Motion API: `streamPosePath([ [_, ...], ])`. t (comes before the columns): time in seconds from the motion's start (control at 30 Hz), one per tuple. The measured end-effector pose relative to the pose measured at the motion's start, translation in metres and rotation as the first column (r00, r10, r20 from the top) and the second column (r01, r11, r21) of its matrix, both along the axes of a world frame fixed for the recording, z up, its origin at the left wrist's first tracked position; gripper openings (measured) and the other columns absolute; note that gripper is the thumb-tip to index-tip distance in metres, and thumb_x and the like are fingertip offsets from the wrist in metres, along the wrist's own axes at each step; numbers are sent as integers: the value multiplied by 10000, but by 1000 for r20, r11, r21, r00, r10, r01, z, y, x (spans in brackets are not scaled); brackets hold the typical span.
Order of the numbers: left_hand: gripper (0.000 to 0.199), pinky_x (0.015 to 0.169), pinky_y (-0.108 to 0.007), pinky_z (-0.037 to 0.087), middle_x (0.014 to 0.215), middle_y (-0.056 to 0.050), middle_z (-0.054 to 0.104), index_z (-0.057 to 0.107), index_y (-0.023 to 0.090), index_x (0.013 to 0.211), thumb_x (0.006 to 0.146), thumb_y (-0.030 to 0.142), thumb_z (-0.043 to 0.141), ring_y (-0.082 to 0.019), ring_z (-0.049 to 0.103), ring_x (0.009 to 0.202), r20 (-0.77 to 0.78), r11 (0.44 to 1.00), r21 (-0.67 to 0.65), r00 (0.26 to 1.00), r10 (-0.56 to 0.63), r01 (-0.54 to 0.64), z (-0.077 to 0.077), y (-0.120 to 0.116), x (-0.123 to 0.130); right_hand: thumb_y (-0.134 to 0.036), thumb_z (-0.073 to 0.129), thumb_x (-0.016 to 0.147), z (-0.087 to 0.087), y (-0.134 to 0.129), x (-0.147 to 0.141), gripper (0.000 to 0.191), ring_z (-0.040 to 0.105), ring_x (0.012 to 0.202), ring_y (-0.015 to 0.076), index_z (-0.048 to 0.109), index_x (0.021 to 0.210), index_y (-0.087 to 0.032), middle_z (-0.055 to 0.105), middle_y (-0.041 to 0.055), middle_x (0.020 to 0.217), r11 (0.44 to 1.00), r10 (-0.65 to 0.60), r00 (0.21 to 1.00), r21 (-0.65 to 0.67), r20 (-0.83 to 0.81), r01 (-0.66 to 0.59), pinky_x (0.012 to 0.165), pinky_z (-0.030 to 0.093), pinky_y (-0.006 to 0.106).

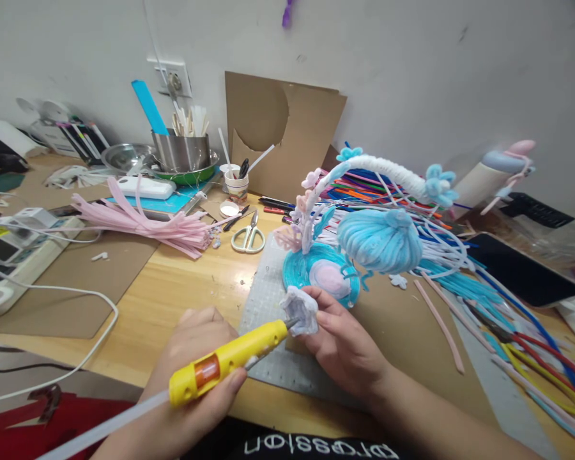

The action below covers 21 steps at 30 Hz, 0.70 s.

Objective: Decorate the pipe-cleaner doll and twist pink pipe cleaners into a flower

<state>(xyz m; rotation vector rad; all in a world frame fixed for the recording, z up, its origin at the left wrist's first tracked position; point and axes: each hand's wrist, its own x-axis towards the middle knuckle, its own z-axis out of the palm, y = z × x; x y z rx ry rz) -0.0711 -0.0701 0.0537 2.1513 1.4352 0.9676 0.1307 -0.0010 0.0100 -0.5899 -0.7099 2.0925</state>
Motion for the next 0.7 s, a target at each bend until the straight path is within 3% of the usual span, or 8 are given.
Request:
streamPosePath([
  [0.2,201,600,-330,328,614,2,541,472,218,678,851,311,428,-163,468,604,10,1000,0,1000,27,-27,-1,1,0,-254,697,726,-2,-1,0,280,539,809,122,625,996,-239,589,7,977,1000,29,999,-8,35,-29,711,448,240],
  [0.7,150,603,-328,307,629,-12,568,549,195,674,794,284,535,-166,465,627,-228,998,58,973,42,-29,0,1,0,-266,680,738,-3,-1,-1,290,519,821,146,615,1013,-201,574,33,980,996,62,998,-61,0,-62,689,438,269],
])
